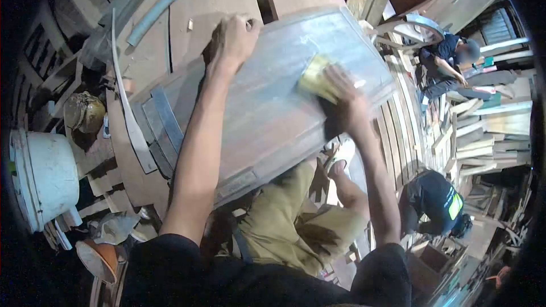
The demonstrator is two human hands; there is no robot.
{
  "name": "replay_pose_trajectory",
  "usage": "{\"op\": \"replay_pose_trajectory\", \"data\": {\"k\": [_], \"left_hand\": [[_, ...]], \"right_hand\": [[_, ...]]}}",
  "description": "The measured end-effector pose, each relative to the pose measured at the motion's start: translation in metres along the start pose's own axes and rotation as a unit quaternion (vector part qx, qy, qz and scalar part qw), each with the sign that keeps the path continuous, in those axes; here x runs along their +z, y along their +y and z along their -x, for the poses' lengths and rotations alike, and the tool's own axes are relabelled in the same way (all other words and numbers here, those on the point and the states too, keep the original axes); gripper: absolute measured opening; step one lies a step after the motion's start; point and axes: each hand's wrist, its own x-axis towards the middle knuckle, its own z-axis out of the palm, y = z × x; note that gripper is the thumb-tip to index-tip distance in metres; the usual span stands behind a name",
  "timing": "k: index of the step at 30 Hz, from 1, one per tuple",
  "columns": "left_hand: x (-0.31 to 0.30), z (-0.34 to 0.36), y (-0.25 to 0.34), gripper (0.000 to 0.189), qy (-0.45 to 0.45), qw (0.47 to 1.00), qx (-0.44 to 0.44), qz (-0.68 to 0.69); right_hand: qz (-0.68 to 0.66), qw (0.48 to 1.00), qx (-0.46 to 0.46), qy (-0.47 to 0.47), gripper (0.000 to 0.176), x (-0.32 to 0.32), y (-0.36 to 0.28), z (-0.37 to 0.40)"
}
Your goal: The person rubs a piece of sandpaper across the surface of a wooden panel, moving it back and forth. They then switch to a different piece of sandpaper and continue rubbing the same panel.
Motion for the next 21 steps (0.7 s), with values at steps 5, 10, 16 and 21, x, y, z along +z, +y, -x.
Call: {"op": "replay_pose_trajectory", "data": {"k": [5, 10, 16, 21], "left_hand": [[0.007, -0.003, -0.007, 0.022, 0.057, 0.993, 0.091, 0.051], [0.004, 0.004, -0.001, 0.024, 0.017, 0.997, 0.066, 0.021], [0.007, -0.001, -0.005, 0.032, 0.020, 0.997, 0.077, -0.013], [0.015, -0.006, -0.016, 0.033, 0.050, 0.990, 0.134, 0.004]], "right_hand": [[-0.175, 0.984, 0.013, -0.030, 0.044, -0.004, -0.035, 0.006], [-0.468, 0.853, 0.226, 0.050, 0.042, 0.031, -0.019, 0.026], [-0.589, 0.770, 0.240, 0.056, 0.039, 0.009, -0.020, 0.015], [-0.264, 0.963, -0.043, -0.027, 0.054, -0.002, -0.076, 0.032]]}}
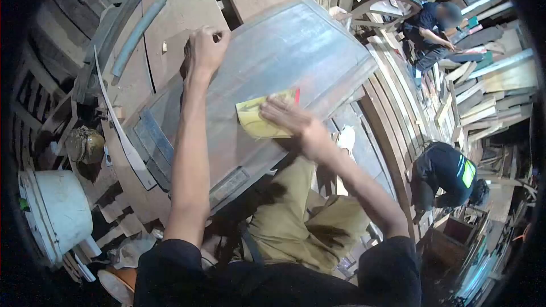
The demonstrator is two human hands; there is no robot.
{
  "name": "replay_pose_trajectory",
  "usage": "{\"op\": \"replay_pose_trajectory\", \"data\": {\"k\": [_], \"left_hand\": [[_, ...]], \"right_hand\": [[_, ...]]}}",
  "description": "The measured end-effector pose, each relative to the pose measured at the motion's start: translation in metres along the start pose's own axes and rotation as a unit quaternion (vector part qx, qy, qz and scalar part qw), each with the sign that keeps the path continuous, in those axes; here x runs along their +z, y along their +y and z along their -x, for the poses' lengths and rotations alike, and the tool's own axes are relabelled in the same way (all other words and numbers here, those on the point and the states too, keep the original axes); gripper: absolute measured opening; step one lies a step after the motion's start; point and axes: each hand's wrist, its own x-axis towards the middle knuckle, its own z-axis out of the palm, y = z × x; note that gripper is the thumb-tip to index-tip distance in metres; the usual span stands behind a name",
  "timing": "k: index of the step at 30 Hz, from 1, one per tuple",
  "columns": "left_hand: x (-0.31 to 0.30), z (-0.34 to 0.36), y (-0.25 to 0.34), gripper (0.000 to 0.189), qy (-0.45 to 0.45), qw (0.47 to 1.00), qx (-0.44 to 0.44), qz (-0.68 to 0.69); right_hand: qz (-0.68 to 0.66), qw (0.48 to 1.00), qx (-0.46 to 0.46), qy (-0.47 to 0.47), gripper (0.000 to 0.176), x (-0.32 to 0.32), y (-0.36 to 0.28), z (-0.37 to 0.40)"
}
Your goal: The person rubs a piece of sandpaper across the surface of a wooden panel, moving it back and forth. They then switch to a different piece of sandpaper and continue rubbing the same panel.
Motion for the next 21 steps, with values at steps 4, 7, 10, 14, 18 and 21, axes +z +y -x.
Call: {"op": "replay_pose_trajectory", "data": {"k": [4, 7, 10, 14, 18, 21], "left_hand": [[0.004, 0.000, -0.004, 0.030, -0.032, 0.998, -0.050, 0.003], [0.001, -0.002, -0.004, 0.029, -0.033, 0.997, -0.064, -0.010], [0.003, 0.001, -0.003, 0.030, -0.016, 0.999, -0.043, -0.009], [0.002, 0.000, -0.001, 0.030, -0.036, 0.997, -0.068, 0.013], [-0.008, 0.000, 0.008, 0.032, -0.029, 0.998, -0.053, 0.012], [-0.011, 0.000, 0.011, 0.030, -0.033, 0.995, -0.080, 0.053]], "right_hand": [[-0.046, 0.969, 0.135, 0.203, 0.047, -0.002, 0.052, 0.000], [0.053, 0.997, 0.029, 0.039, 0.049, -0.007, 0.009, 0.001], [-0.276, 0.916, 0.201, 0.211, 0.046, -0.028, 0.047, 0.001], [0.043, 0.988, 0.078, 0.129, 0.044, 0.001, 0.021, 0.002], [-0.004, 0.959, 0.183, 0.215, 0.041, -0.020, 0.039, 0.000], [0.168, 0.966, 0.068, 0.185, 0.041, 0.005, 0.036, 0.002]]}}
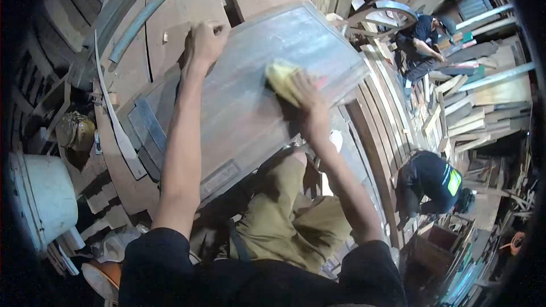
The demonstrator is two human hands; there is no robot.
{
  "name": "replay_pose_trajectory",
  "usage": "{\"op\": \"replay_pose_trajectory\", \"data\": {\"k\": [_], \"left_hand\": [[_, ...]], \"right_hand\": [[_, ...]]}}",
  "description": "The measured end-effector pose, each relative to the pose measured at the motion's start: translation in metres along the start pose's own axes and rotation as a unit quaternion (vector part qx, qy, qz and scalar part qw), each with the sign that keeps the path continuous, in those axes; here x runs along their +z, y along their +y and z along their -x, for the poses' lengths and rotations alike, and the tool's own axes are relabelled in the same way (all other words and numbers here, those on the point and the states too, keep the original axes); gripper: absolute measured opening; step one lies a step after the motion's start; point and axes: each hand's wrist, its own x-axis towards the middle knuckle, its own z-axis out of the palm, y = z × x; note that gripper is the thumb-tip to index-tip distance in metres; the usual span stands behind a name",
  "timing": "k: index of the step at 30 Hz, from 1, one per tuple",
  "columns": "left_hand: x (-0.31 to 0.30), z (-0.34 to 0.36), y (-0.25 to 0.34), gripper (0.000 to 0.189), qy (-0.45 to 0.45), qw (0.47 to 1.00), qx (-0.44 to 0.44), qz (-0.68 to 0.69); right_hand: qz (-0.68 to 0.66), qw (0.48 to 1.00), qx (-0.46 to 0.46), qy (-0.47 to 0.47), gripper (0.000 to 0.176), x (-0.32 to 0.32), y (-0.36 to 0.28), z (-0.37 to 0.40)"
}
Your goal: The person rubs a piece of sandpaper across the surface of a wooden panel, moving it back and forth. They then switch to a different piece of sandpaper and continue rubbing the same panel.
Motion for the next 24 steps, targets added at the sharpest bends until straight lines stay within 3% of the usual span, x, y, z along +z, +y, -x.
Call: {"op": "replay_pose_trajectory", "data": {"k": [3, 4, 5, 6, 8, 9, 11, 12, 14, 16, 17, 18, 19, 21, 22, 23, 24], "left_hand": [[0.006, -0.004, -0.012, 0.025, 0.022, 0.999, 0.019, -0.032], [0.006, -0.002, -0.010, 0.023, 0.034, 0.998, 0.032, -0.045], [0.006, -0.001, -0.007, 0.023, 0.046, 0.998, 0.039, -0.006], [0.006, -0.001, -0.007, 0.023, 0.040, 0.999, 0.030, -0.001], [0.002, -0.002, 0.000, 0.022, 0.034, 0.999, 0.011, 0.012], [-0.003, -0.002, 0.005, 0.023, 0.017, 0.999, 0.021, -0.027], [-0.002, -0.005, 0.005, 0.024, 0.013, 1.000, -0.009, -0.021], [-0.001, -0.004, 0.004, 0.024, 0.008, 1.000, -0.023, -0.017], [0.002, -0.004, 0.002, 0.025, 0.030, 0.999, 0.007, -0.017], [-0.001, -0.004, 0.004, 0.025, 0.037, 0.999, -0.004, -0.011], [0.000, -0.009, -0.002, 0.028, 0.025, 0.997, 0.004, -0.072], [0.001, -0.010, -0.009, 0.029, 0.031, 0.999, -0.015, -0.005], [-0.002, -0.011, -0.012, 0.029, 0.036, 0.997, -0.033, 0.061], [-0.009, -0.013, -0.013, 0.032, 0.042, 0.963, -0.072, 0.257], [-0.015, -0.012, -0.014, 0.032, 0.069, 0.968, -0.068, 0.232], [-0.011, -0.013, -0.022, 0.034, 0.073, 0.969, -0.076, 0.223], [-0.006, -0.018, -0.028, 0.035, 0.078, 0.971, -0.081, 0.211]], "right_hand": [[-0.181, 0.961, -0.056, -0.200, 0.049, -0.017, -0.047, 0.000], [-0.063, 0.992, 0.004, -0.107, 0.043, -0.015, -0.025, -0.002], [-0.206, 0.958, 0.185, -0.077, 0.041, -0.028, -0.020, -0.015], [-0.269, 0.928, 0.259, -0.022, 0.041, -0.025, -0.012, -0.022], [-0.348, 0.900, 0.261, 0.023, 0.041, -0.006, -0.030, -0.020], [-0.385, 0.889, 0.246, 0.035, 0.042, -0.001, -0.044, -0.016], [-0.165, 0.983, 0.008, -0.084, 0.047, -0.002, -0.042, -0.010], [-0.046, 0.983, -0.112, -0.140, 0.050, -0.004, -0.042, -0.006], [-0.263, 0.953, 0.136, -0.068, 0.042, -0.011, -0.027, -0.024], [-0.382, 0.905, 0.174, -0.071, 0.042, -0.010, -0.053, -0.024], [-0.438, 0.875, 0.194, -0.070, 0.043, -0.011, -0.069, -0.027], [-0.142, 0.974, -0.046, -0.170, 0.046, -0.009, -0.074, -0.011], [-0.145, 0.965, -0.084, -0.200, 0.048, -0.009, -0.072, -0.013], [-0.223, 0.966, 0.072, -0.105, 0.043, -0.006, -0.053, -0.018], [-0.344, 0.914, 0.210, -0.054, 0.041, -0.005, -0.047, -0.022], [-0.189, 0.972, 0.119, -0.070, 0.041, 0.001, -0.041, -0.013], [-0.023, 0.998, 0.031, -0.056, 0.041, 0.007, -0.034, -0.003]]}}
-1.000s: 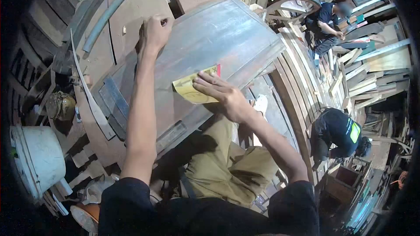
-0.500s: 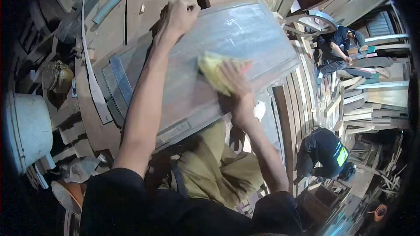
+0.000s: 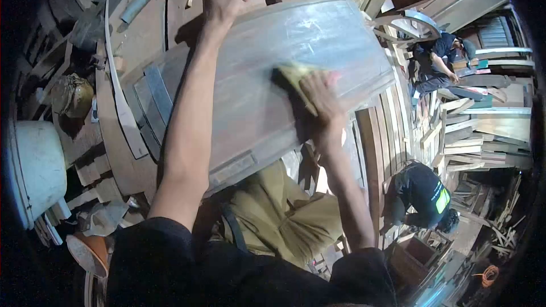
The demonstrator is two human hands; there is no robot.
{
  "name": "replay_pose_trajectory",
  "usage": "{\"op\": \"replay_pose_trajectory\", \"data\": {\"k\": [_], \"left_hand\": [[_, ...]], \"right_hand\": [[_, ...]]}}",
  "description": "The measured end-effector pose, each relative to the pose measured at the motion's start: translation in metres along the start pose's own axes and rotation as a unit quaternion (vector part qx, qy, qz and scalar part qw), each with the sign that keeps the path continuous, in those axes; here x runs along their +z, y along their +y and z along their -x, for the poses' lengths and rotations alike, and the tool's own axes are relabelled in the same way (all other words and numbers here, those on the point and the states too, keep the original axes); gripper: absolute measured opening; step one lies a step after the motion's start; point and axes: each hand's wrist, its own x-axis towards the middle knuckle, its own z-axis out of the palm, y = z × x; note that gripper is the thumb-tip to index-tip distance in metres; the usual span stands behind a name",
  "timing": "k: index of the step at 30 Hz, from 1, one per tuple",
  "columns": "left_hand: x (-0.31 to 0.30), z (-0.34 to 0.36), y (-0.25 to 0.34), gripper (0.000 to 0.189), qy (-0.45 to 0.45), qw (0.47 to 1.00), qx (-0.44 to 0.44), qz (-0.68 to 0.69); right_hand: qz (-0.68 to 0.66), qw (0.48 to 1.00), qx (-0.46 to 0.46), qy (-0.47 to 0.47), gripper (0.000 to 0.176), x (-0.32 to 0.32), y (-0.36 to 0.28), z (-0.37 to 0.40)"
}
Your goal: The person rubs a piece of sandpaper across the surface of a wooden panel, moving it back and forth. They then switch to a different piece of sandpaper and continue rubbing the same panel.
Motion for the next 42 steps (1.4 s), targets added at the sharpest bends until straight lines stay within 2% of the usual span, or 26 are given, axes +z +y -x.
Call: {"op": "replay_pose_trajectory", "data": {"k": [3, 4, 5, 8, 11, 12, 13, 15, 16, 19, 20, 21, 22, 23, 24, 27, 30, 31, 33, 35, 36, 38, 39, 40, 41, 42], "left_hand": [[0.001, -0.001, 0.002, 0.035, -0.052, 0.997, -0.056, -0.007], [0.001, 0.001, 0.001, 0.035, -0.069, 0.995, -0.068, 0.021], [0.000, 0.002, 0.001, 0.035, -0.085, 0.992, -0.078, 0.051], [0.001, -0.003, 0.004, 0.033, -0.106, 0.986, -0.101, 0.082], [0.000, -0.002, 0.000, 0.033, -0.114, 0.987, -0.101, 0.054], [0.000, -0.002, -0.001, 0.033, -0.112, 0.988, -0.101, 0.035], [0.000, -0.001, -0.001, 0.033, -0.107, 0.989, -0.099, 0.018], [-0.002, 0.001, 0.007, 0.033, -0.112, 0.987, -0.106, 0.036], [0.001, -0.003, 0.005, 0.033, -0.109, 0.989, -0.095, 0.043], [0.001, -0.001, 0.002, 0.032, -0.106, 0.990, -0.083, 0.042], [0.000, 0.002, 0.001, 0.032, -0.110, 0.989, -0.090, 0.041], [0.000, 0.002, 0.003, 0.032, -0.110, 0.989, -0.094, 0.044], [0.002, 0.000, 0.005, 0.033, -0.108, 0.988, -0.095, 0.048], [0.000, 0.000, 0.004, 0.033, -0.112, 0.989, -0.089, 0.028], [0.000, -0.001, 0.004, 0.033, -0.106, 0.990, -0.083, 0.033], [0.003, -0.004, -0.006, 0.032, -0.101, 0.988, -0.107, 0.054], [0.001, 0.001, 0.006, 0.032, -0.101, 0.990, -0.093, 0.038], [0.002, -0.002, 0.002, 0.032, -0.102, 0.989, -0.099, 0.043], [0.000, -0.002, -0.001, 0.033, -0.099, 0.990, -0.089, 0.051], [0.003, -0.002, -0.009, 0.033, -0.091, 0.993, -0.056, 0.045], [0.004, 0.001, -0.009, 0.033, -0.098, 0.992, -0.069, 0.043], [0.002, 0.000, 0.000, 0.033, -0.103, 0.990, -0.088, 0.038], [0.003, 0.000, 0.004, 0.033, -0.093, 0.990, -0.103, 0.026], [0.001, 0.002, 0.004, 0.033, -0.090, 0.990, -0.108, 0.030], [0.000, 0.002, 0.004, 0.032, -0.089, 0.989, -0.111, 0.034], [0.003, 0.001, 0.005, 0.032, -0.094, 0.989, -0.111, 0.041]], "right_hand": [[-0.063, 0.988, -0.095, -0.103, 0.048, -0.012, -0.031, 0.004], [-0.195, 0.977, 0.056, -0.060, 0.048, -0.010, -0.015, 0.004], [-0.337, 0.922, 0.187, 0.028, 0.047, -0.010, -0.006, -0.001], [-0.088, 0.993, 0.062, 0.046, 0.037, -0.002, -0.034, 0.002], [0.023, 0.990, -0.113, -0.077, 0.044, -0.012, -0.031, 0.011], [0.034, 0.999, -0.008, 0.015, 0.042, -0.012, -0.013, 0.009], [-0.269, 0.946, 0.154, 0.091, 0.044, 0.004, 0.006, 0.018], [0.013, 0.996, 0.058, 0.063, 0.051, -0.002, 0.010, 0.012], [-0.015, 0.998, -0.059, -0.024, 0.055, -0.005, -0.012, 0.013], [-0.004, 0.990, -0.108, -0.085, 0.054, -0.011, -0.001, 0.018], [-0.215, 0.970, 0.096, 0.064, 0.050, -0.005, 0.008, 0.013], [-0.427, 0.870, 0.230, 0.094, 0.047, -0.012, 0.015, 0.014], [-0.275, 0.945, 0.158, 0.085, 0.046, -0.005, 0.014, 0.017], [-0.108, 0.985, 0.090, 0.100, 0.045, -0.004, 0.001, 0.011], [-0.035, 0.998, -0.056, -0.022, 0.048, -0.008, -0.020, 0.018], [-0.084, 0.992, 0.095, 0.028, 0.049, -0.019, 0.009, 0.012], [-0.260, 0.947, 0.187, 0.034, 0.045, -0.022, -0.004, 0.009], [-0.166, 0.984, 0.058, -0.022, 0.045, -0.022, -0.037, 0.012], [-0.149, 0.988, 0.009, -0.038, 0.043, -0.022, -0.047, 0.011], [-0.295, 0.939, 0.174, 0.044, 0.039, -0.028, -0.004, 0.006], [-0.288, 0.932, 0.207, 0.071, 0.041, -0.028, 0.010, 0.004], [-0.227, 0.957, 0.174, 0.045, 0.045, -0.024, -0.006, 0.007], [-0.188, 0.976, 0.106, -0.003, 0.047, -0.022, -0.028, 0.014], [-0.070, 0.995, -0.013, -0.065, 0.051, -0.021, -0.031, 0.018], [0.036, 0.984, -0.142, -0.098, 0.055, -0.020, -0.033, 0.023], [0.050, 0.982, -0.167, -0.078, 0.058, -0.013, -0.003, 0.029]]}}
